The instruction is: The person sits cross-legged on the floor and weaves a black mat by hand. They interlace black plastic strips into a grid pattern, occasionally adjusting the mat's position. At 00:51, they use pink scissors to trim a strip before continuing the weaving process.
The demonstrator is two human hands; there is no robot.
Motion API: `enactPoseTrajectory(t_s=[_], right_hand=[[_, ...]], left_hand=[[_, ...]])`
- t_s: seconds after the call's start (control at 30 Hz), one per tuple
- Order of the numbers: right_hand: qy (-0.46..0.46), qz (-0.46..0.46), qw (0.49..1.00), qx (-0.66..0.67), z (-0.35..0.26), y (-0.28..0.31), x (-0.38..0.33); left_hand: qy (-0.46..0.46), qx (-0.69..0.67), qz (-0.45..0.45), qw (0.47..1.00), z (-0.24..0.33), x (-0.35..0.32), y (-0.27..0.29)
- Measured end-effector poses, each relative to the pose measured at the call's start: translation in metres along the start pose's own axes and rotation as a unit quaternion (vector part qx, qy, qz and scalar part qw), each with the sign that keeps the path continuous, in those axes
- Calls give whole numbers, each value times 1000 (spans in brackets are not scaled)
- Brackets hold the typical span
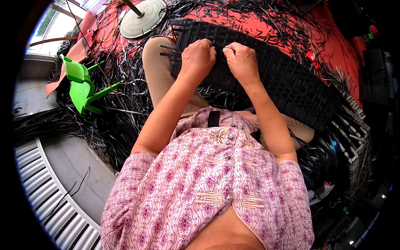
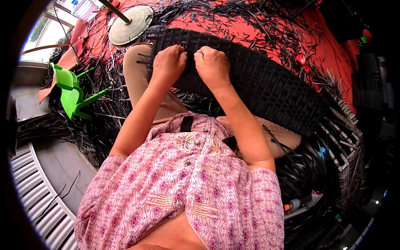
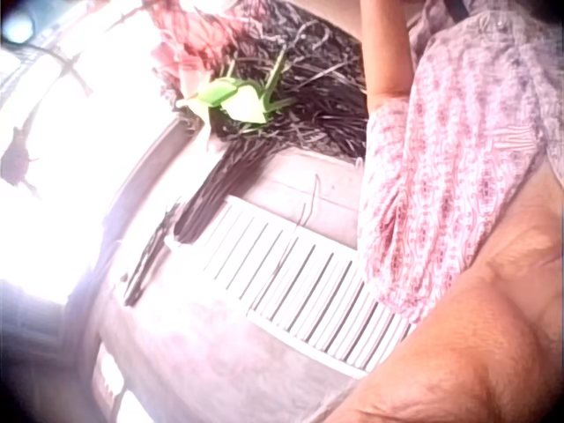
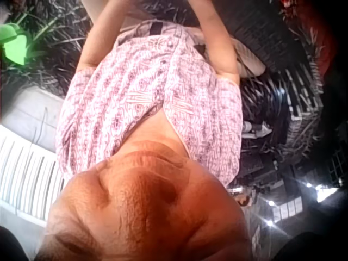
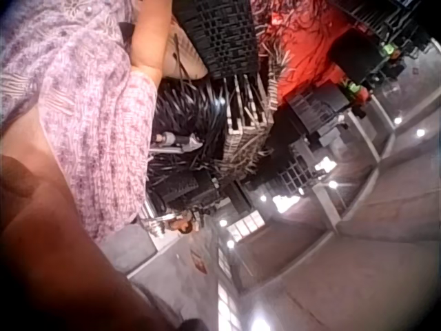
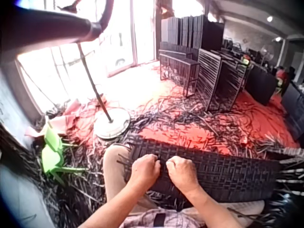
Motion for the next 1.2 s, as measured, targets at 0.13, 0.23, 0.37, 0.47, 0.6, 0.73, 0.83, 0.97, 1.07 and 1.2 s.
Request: enactPoseTrajectory(t_s=[0.13, 0.23, 0.37, 0.47, 0.6, 0.73, 0.83, 0.97, 1.07, 1.2], right_hand=[[0, -25, 997, -76, -8, -4, 4], [3, -34, 993, -112, -13, -5, 7], [-4, -44, 991, -123, -15, -3, 10], [-9, -50, 989, -135, -15, -4, 10], [-14, -68, 987, -142, -18, -7, 12], [4, -68, 987, -147, -22, -8, 12], [16, -62, 985, -162, -25, -9, 8], [29, -59, 978, -200, -32, -11, 4], [67, -22, 981, -183, -39, -13, -2], [148, 1, 970, -191, -43, -16, -7]], left_hand=[[-7, -81, 20, 996, -11, 1, -4], [3, -103, 17, 994, -14, 0, -7], [-15, -90, 35, 995, -12, -3, -8], [-18, -92, 39, 995, -12, -4, -9], [-28, -94, 38, 994, -12, -4, -7], [-17, -76, -3, 997, -13, -1, 0], [-13, -68, -36, 997, -15, 1, 7], [38, -144, -58, 987, -22, 4, 15], [103, -224, -63, 967, -32, 2, 21], [154, -308, -50, 937, -47, -4, 33]])
Point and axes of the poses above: each hand's wrist, its own x-axis towards the middle knuckle, its own y-axis out of the back of the hand, z = x × y, the point moved 2 cm from there along x, towards the middle knuckle, and after that the axes turned 7 degrees about -y, right-handed, at the moved point
